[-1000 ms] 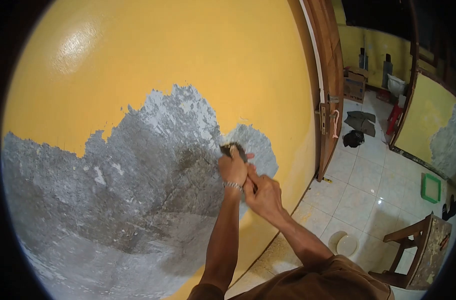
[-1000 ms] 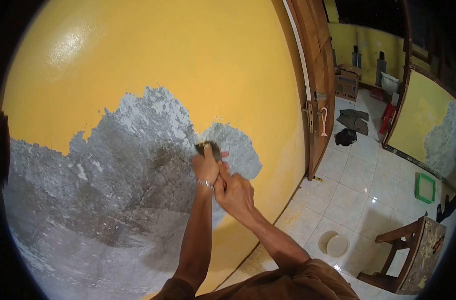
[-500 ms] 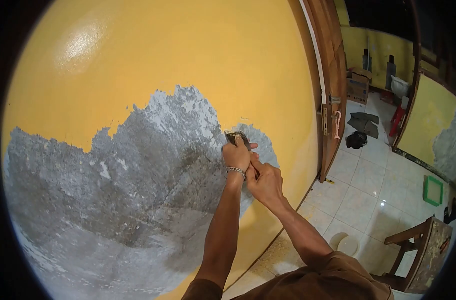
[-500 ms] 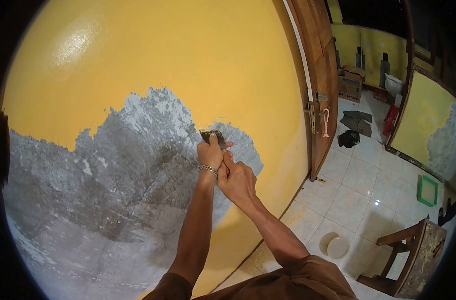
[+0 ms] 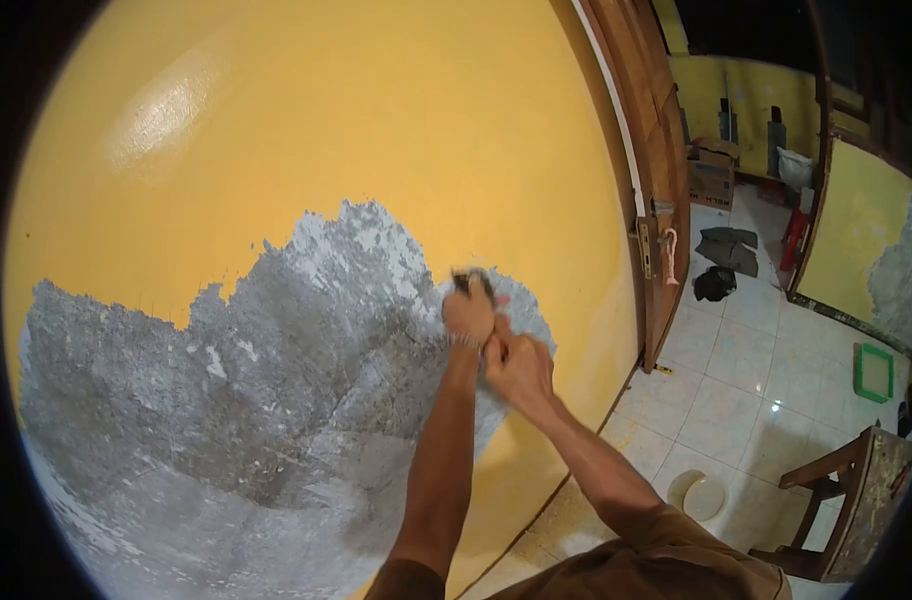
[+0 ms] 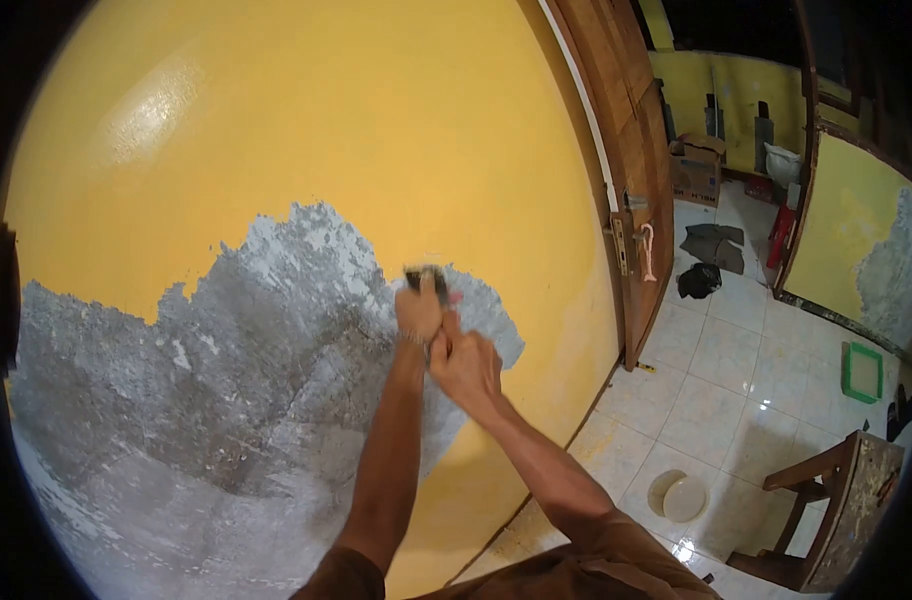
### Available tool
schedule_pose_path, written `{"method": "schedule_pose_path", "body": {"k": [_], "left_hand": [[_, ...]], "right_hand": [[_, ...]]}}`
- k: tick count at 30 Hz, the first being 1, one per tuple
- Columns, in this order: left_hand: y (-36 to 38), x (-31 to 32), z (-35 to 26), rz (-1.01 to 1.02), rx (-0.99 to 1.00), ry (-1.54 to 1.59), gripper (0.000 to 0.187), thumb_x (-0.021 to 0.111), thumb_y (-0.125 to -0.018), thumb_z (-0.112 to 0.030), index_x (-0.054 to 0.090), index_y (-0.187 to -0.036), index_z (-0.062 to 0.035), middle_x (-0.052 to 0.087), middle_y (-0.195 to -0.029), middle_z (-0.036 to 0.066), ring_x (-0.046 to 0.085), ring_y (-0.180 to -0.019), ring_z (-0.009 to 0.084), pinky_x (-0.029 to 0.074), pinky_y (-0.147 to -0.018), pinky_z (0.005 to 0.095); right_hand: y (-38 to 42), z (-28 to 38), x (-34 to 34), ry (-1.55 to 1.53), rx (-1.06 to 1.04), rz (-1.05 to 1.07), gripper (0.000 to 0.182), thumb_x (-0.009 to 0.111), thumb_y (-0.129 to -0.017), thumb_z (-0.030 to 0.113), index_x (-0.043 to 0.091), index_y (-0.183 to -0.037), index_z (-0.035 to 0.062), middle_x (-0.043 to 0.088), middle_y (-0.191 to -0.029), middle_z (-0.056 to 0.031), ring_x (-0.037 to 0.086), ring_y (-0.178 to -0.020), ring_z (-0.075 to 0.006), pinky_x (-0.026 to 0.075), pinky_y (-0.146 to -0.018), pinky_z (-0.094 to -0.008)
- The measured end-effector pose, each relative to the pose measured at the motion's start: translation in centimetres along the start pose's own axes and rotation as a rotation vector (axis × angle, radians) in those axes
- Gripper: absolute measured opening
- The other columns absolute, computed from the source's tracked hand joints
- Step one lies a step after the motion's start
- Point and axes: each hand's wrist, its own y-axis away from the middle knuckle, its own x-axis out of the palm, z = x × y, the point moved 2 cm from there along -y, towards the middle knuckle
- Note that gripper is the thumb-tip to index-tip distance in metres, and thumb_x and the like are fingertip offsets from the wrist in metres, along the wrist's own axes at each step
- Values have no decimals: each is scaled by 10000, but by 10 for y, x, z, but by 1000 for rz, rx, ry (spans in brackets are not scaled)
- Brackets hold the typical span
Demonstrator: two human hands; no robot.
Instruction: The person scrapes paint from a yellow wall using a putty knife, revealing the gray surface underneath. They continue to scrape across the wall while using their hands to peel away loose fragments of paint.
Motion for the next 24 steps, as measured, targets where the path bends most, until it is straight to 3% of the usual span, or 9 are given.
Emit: {"method": "schedule_pose_path", "body": {"k": [3,7,10,12,16,19,24], "left_hand": [[-4,15,-15,-16,-83,30,380,405,-1007,-221,584,-882,90,684,-751,213,625,-504,234,486,-401,354],[1,1,26,-13,15,39,381,422,-1003,-207,544,-868,128,686,-753,218,659,-521,262,508,-402,360],[-7,20,-14,16,-83,36,382,419,-1005,-207,549,-864,124,690,-765,227,660,-521,261,506,-400,360],[0,18,-6,-25,-79,-19,357,411,-997,-201,581,-882,92,685,-761,240,629,-497,255,497,-405,364],[-9,13,8,-17,36,92,375,436,-996,-214,567,-844,103,693,-740,217,652,-508,260,496,-405,361],[-15,28,-27,30,-75,-115,472,404,-1016,-300,602,-860,98,702,-749,209,661,-522,249,511,-436,362],[-11,24,1,8,-47,-96,502,421,-1019,-357,594,-932,107,699,-728,199,651,-505,226,502,-428,350]], "right_hand": [[-19,2,-15,-177,138,28,341,577,-858,171,675,-1175,92,604,-626,-212,650,-584,-339,511,-578,-418],[9,-14,1,-75,57,68,391,560,-852,197,644,-1215,75,631,-666,-212,644,-623,-389,512,-585,-466],[-18,-7,-9,-92,134,26,394,562,-850,200,644,-1216,78,635,-675,-218,657,-655,-395,521,-615,-475],[-12,-1,-22,-189,225,112,391,554,-856,201,642,-1214,72,638,-689,-224,661,-677,-398,520,-631,-488],[-9,-10,-5,-107,134,86,377,518,-881,194,629,-1225,85,638,-708,-237,649,-689,-420,509,-630,-503],[-23,-8,-7,-82,148,31,387,523,-882,202,624,-1240,96,638,-706,-239,646,-684,-424,511,-632,-502],[-15,-20,-11,-105,170,100,403,509,-891,231,615,-1255,94,642,-720,-241,648,-699,-426,511,-643,-508]]}}
